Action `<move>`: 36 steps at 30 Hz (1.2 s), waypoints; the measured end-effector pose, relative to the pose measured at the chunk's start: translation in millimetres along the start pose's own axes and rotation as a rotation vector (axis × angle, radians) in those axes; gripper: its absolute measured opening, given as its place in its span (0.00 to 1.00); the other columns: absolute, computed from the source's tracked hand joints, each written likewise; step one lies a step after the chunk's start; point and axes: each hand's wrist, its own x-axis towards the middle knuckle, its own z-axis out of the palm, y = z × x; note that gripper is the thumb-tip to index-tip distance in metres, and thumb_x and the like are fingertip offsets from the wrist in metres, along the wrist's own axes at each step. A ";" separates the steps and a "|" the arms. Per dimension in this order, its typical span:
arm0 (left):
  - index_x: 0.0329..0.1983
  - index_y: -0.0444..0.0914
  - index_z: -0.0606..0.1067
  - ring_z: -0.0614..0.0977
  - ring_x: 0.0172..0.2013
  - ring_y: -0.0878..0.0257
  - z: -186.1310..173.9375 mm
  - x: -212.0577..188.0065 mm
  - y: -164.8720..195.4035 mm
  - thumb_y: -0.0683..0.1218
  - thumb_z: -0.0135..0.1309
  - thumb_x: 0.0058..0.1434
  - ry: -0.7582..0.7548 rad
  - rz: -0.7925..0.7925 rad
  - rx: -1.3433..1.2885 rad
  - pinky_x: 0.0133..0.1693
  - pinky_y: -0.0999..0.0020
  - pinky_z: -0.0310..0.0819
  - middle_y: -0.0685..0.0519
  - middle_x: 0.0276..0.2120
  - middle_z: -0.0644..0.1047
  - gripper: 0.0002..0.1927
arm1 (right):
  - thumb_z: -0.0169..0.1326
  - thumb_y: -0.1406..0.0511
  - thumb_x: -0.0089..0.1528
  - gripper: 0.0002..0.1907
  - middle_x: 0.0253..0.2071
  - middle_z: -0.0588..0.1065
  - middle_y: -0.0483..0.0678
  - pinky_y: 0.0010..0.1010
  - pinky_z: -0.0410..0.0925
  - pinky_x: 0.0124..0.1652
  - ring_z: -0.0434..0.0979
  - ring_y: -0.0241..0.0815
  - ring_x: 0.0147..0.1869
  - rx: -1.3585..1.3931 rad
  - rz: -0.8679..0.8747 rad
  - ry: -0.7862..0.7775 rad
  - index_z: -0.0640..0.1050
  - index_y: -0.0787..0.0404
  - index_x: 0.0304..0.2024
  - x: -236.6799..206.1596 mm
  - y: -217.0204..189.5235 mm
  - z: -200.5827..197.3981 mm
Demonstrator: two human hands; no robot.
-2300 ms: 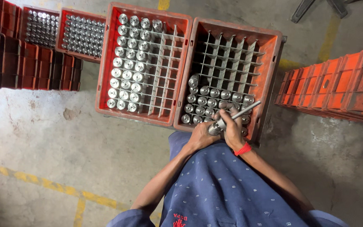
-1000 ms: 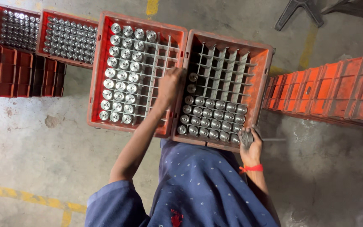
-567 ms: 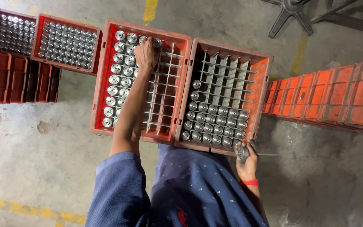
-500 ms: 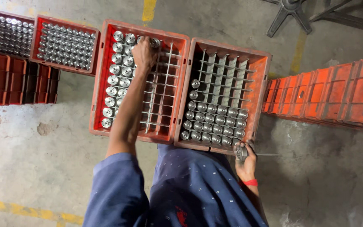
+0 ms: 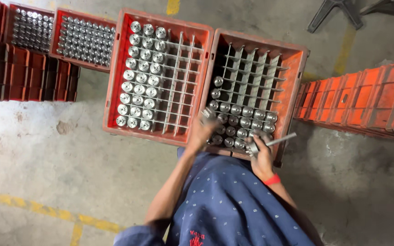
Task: The person transfers small metal parts from one red crate to another, arranging them in a grid pattern. The person then moves the filled crate to a stack and retrieves an empty crate to continue the process.
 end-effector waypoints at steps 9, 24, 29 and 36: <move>0.48 0.40 0.78 0.84 0.36 0.41 51.7 -83.8 21.6 0.47 0.67 0.48 -0.159 0.008 0.538 0.38 0.49 0.76 0.40 0.31 0.82 0.23 | 0.49 0.72 0.69 0.07 0.34 0.72 0.46 0.33 0.72 0.50 0.75 0.38 0.41 -0.013 -0.001 -0.228 0.73 0.63 0.50 -16.0 -51.3 78.0; 0.62 0.35 0.71 0.85 0.41 0.42 39.1 -9.4 4.5 0.65 0.66 0.53 -0.303 0.202 0.735 0.42 0.51 0.77 0.36 0.39 0.82 0.41 | 0.51 0.70 0.69 0.05 0.38 0.76 0.45 0.34 0.75 0.49 0.78 0.40 0.44 0.173 -0.049 -0.018 0.75 0.60 0.47 47.4 -48.0 -3.7; 0.73 0.41 0.61 0.83 0.42 0.39 20.3 104.6 12.0 0.59 0.53 0.69 0.019 0.413 0.995 0.39 0.48 0.78 0.37 0.54 0.76 0.34 | 0.50 0.71 0.71 0.05 0.36 0.75 0.47 0.34 0.74 0.48 0.78 0.42 0.45 0.222 -0.135 -0.072 0.76 0.61 0.48 56.3 -52.5 -45.2; 0.61 0.44 0.72 0.83 0.45 0.42 16.1 137.5 16.9 0.33 0.47 0.61 0.026 0.595 1.064 0.39 0.54 0.80 0.43 0.63 0.74 0.25 | 0.49 0.71 0.69 0.06 0.35 0.75 0.47 0.37 0.74 0.47 0.78 0.42 0.44 0.176 -0.037 -0.013 0.75 0.60 0.48 40.6 -13.1 -53.5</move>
